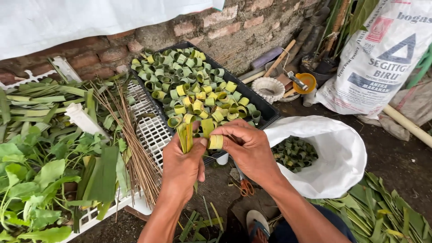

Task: Weaving and folding long green leaves into small square containers, likely for agricultural or culinary use.

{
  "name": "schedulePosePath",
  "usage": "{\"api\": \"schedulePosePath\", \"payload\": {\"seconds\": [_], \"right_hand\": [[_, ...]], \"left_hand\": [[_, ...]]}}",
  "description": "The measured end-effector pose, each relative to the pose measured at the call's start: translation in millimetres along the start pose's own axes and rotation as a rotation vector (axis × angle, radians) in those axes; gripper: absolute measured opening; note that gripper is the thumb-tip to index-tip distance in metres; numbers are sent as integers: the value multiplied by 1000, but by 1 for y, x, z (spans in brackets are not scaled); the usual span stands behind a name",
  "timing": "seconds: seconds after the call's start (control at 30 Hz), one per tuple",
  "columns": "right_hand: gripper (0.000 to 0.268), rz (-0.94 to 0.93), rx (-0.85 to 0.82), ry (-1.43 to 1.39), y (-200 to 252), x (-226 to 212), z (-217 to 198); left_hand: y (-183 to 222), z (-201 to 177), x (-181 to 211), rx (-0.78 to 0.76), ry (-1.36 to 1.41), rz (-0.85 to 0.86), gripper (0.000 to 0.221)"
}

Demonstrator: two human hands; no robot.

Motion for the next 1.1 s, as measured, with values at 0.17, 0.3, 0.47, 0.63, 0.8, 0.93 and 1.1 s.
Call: {"api": "schedulePosePath", "payload": {"seconds": [0.17, 0.3, 0.47, 0.63, 0.8, 0.93, 1.1], "right_hand": [[19, -25, 8, 116, 1, -8, 2], [19, -129, 44, 164, 4, -18, 2], [23, -80, 44, 87, 1, -13, 0], [19, -7, 51, 90, -1, -7, -7], [14, -283, 122, 325, 9, -36, -3], [11, -302, 120, 308, 12, -40, -3], [16, -323, 116, 377, 12, -38, -3]], "left_hand": [[0, -1, -5, 25, 28, -8, 49], [1, -6, -9, 58, 35, -22, 22], [-1, -6, -8, 5, 77, 62, 17], [5, 5, 7, -93, 118, 69, 22], [5, 6, 0, -106, 192, -32, 23], [7, 8, 0, -54, 194, -106, 29], [4, -4, -5, -56, -59, -105, 21]]}}
Point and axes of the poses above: each hand's wrist, its own y-axis away from the middle knuckle, its own z-axis out of the palm, x = y × z, the point moved 10 cm from there along -y, towards the middle knuckle, and after that the axes turned 10 degrees about z, right-handed, at the moved point
